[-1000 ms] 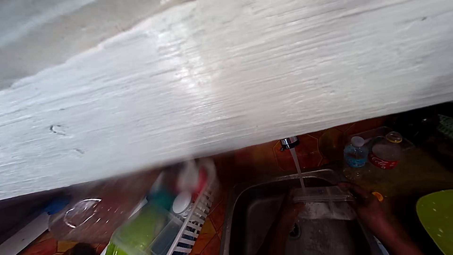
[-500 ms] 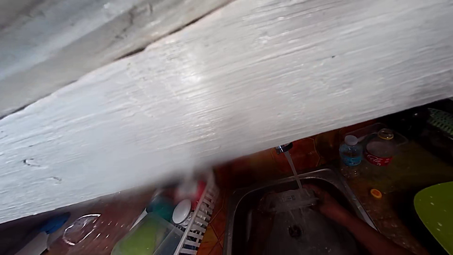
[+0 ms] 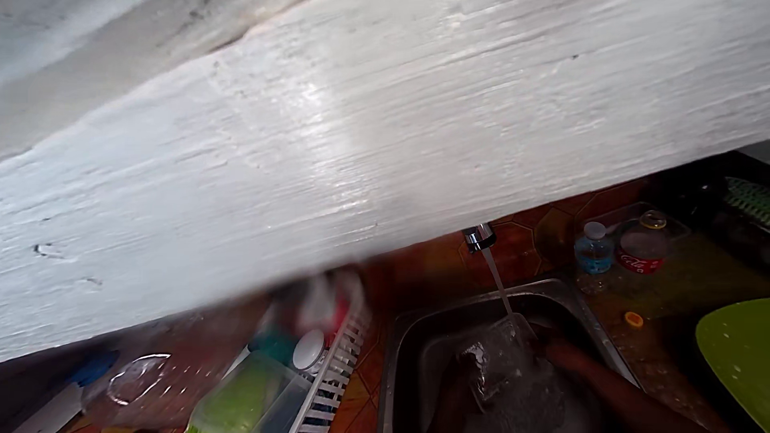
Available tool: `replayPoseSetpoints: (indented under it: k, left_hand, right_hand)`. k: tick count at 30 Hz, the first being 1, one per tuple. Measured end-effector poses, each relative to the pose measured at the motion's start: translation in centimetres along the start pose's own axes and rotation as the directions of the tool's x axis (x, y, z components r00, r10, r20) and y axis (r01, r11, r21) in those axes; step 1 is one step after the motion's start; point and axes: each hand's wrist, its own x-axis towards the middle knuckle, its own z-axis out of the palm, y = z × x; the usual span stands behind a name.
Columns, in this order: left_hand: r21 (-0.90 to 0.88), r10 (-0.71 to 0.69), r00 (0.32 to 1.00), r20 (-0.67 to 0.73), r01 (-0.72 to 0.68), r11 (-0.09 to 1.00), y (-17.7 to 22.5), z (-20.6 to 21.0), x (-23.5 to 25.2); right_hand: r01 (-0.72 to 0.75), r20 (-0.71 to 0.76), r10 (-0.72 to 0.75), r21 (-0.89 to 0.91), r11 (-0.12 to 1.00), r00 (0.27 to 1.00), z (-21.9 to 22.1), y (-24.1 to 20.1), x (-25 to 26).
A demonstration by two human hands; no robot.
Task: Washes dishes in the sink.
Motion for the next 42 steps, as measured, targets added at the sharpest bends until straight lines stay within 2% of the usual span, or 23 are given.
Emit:
replayPoseSetpoints:
  k: [4, 8, 14, 19, 24, 27, 31, 35, 38, 42]
  left_hand:
    - [0.132, -0.064, 0.997, 0.037, 0.059, 0.990, 0.3, -0.2, -0.4]
    - [0.254, -0.129, 0.991, 0.044, 0.114, 0.960, 0.2, -0.3, -0.2]
    - [0.328, -0.097, 0.995, 0.009, 0.089, 0.941, 1.3, 0.4, 0.1]
    - [0.384, -0.106, 0.994, 0.034, 0.085, 0.919, 1.1, -0.7, -0.4]
    - [0.240, 0.057, 0.995, 0.077, -0.074, 0.968, 0.4, -0.1, -0.3]
    - [0.156, 0.050, 0.997, 0.058, -0.058, 0.986, 0.2, 1.0, -0.2]
    - [0.178, -0.068, 0.995, 0.076, 0.053, 0.983, 1.3, 2.6, -0.3]
    - [0.332, -0.088, 0.983, 0.160, 0.030, 0.943, 2.8, 3.4, 0.3]
    - [0.387, -0.098, 0.972, 0.214, 0.008, 0.922, 3.6, 4.8, 0.6]
    - [0.375, -0.098, 0.967, 0.234, 0.003, 0.927, 3.4, 6.8, 0.9]
  right_hand:
    - [-0.125, 0.032, 0.128, -0.078, 0.989, 0.991, 0.1, 0.5, -1.8]
    - [-0.249, 0.091, 0.255, -0.068, 0.966, 0.963, 0.0, 1.0, -2.6]
    - [-0.252, 0.067, 0.255, -0.050, 0.966, 0.965, -0.4, -0.5, -2.7]
    - [-0.265, 0.137, 0.272, -0.070, 0.962, 0.952, 0.1, 0.4, -3.5]
    - [-0.056, -0.048, 0.052, -0.095, 0.994, 0.997, -0.2, -1.0, -2.8]
    - [0.004, -0.111, -0.023, -0.165, 0.986, 0.994, -1.0, -2.7, -3.0]
    - [-0.094, -0.155, 0.046, -0.315, 0.944, 0.987, -2.4, -3.5, -3.6]
    - [-0.183, -0.194, 0.128, -0.297, 0.937, 0.973, -3.1, -2.4, -5.6]
    - [-0.186, -0.254, 0.119, -0.257, 0.948, 0.960, -4.2, -1.7, -6.9]
    - [-0.137, -0.316, 0.038, -0.295, 0.946, 0.948, -5.5, -1.8, -8.6]
